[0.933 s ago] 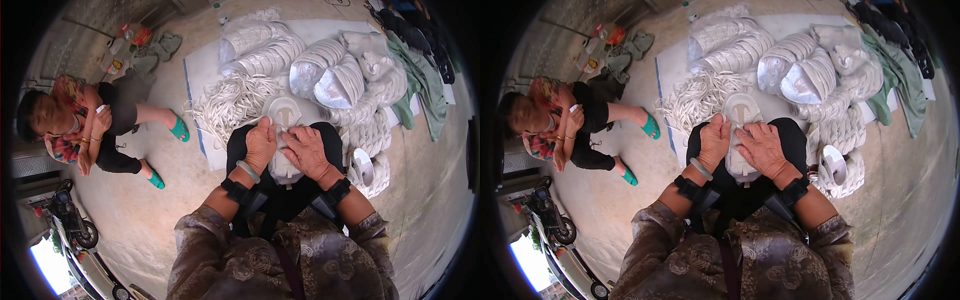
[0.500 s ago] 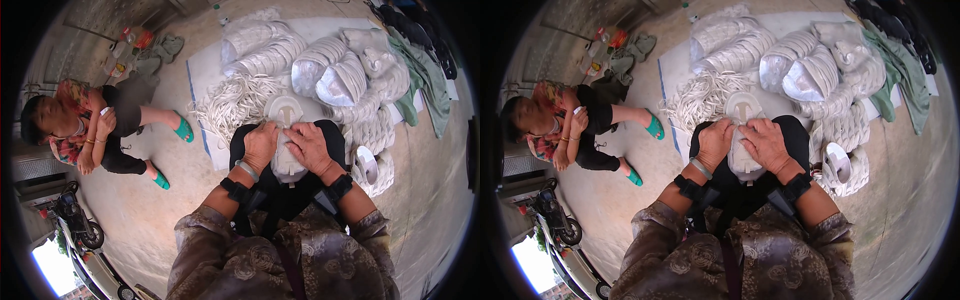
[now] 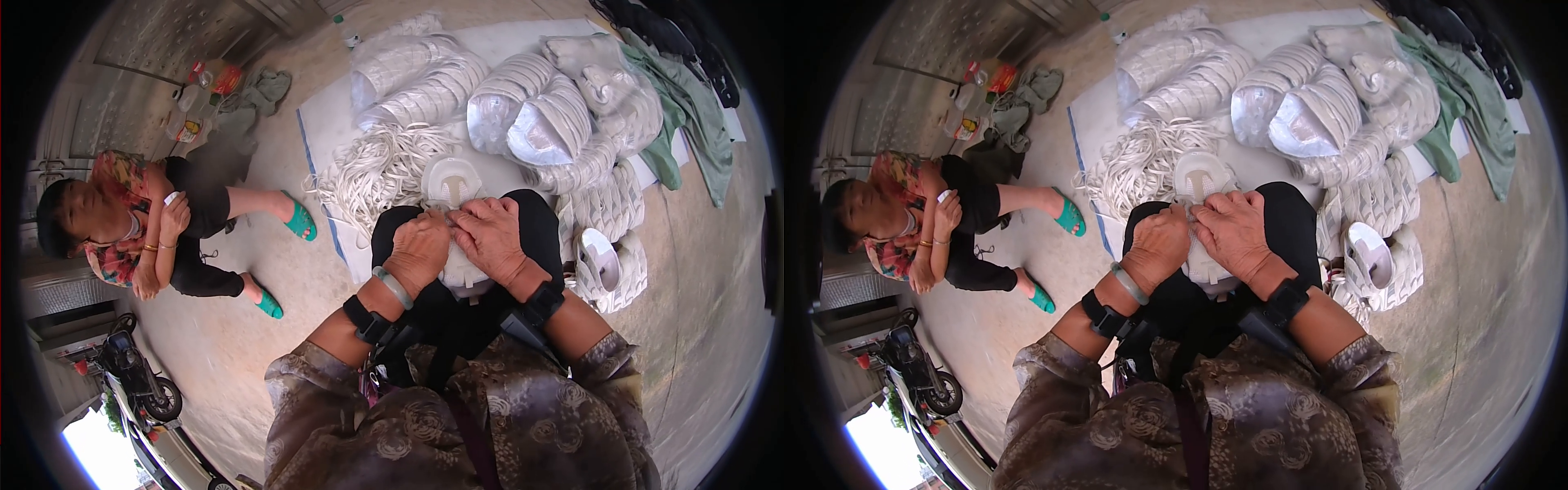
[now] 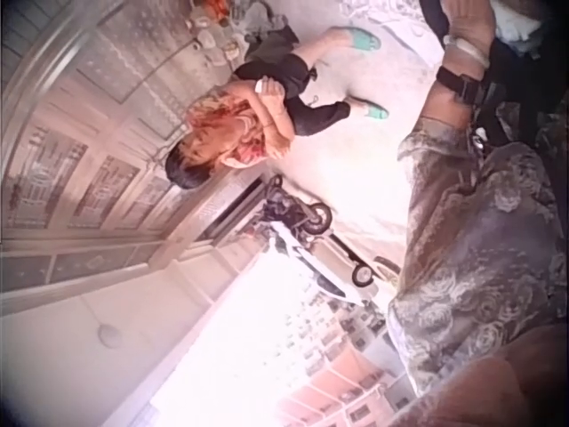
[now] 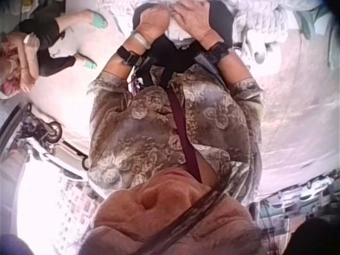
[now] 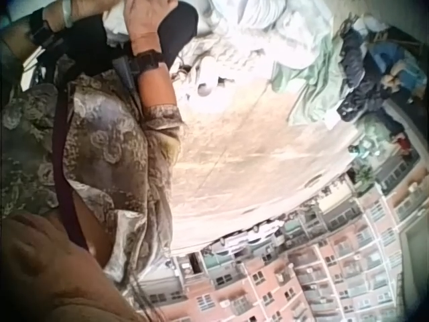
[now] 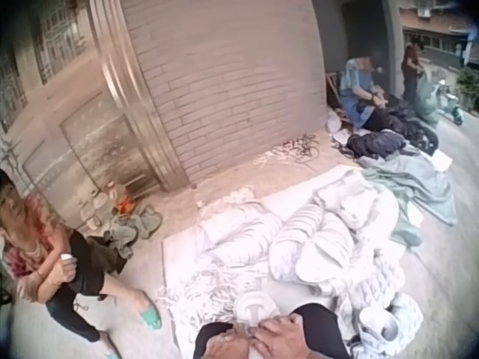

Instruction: Lacing white sneakers from a large pile of components.

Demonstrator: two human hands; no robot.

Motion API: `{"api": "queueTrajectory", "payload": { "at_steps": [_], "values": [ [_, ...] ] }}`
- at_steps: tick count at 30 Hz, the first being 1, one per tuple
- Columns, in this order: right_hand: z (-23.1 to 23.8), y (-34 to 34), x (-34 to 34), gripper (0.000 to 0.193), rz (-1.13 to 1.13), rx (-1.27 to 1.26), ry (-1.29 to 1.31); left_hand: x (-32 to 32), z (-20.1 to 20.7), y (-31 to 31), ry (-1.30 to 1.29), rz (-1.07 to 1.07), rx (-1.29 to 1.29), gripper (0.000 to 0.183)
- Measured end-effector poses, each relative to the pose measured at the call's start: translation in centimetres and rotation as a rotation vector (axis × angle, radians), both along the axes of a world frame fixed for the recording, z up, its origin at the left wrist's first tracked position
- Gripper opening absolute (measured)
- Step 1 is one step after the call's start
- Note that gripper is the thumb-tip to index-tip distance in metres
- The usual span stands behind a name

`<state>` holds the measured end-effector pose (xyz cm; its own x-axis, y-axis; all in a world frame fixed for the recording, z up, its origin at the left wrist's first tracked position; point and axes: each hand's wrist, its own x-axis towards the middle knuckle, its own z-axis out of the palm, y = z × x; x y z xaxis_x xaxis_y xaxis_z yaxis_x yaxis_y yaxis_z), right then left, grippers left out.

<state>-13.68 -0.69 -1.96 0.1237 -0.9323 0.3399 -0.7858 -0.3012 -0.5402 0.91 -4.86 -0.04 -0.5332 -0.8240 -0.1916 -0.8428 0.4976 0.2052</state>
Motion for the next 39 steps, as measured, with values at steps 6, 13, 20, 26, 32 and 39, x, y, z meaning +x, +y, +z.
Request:
{"api": "queueTrajectory", "payload": {
  "at_steps": [6, 13, 20, 26, 32, 39],
  "values": [
    [-0.5, -0.4, 1.0, 0.021, -0.145, 0.015, 0.013, -1.5, 0.5, -1.1, 0.077, 0.001, 0.154, 0.021],
    [-0.1, -0.1, 1.6, 0.020, -0.151, 0.086, -0.043, 0.4, 0.3, -0.5, 0.133, -0.010, 0.136, 0.021],
    [-1.1, 0.0, 2.0, 0.025, -0.176, 0.031, -0.027, 0.8, 0.7, -0.2, 0.130, -0.147, 0.006, 0.018],
    [-1.4, 0.4, 2.2, 0.022, -0.142, -0.069, -0.007, 2.2, -0.1, -1.1, 0.276, -0.157, 0.135, 0.020],
    [0.2, 0.3, 2.8, 0.013, -0.049, -0.008, 0.451, 2.4, -1.0, -2.3, 0.406, -0.175, 0.249, 0.017],
    [1.6, 0.1, 3.2, 0.018, -0.183, 0.180, 0.305, 2.0, -1.7, -2.0, 0.486, 0.049, 0.344, 0.012]
  ]
}}
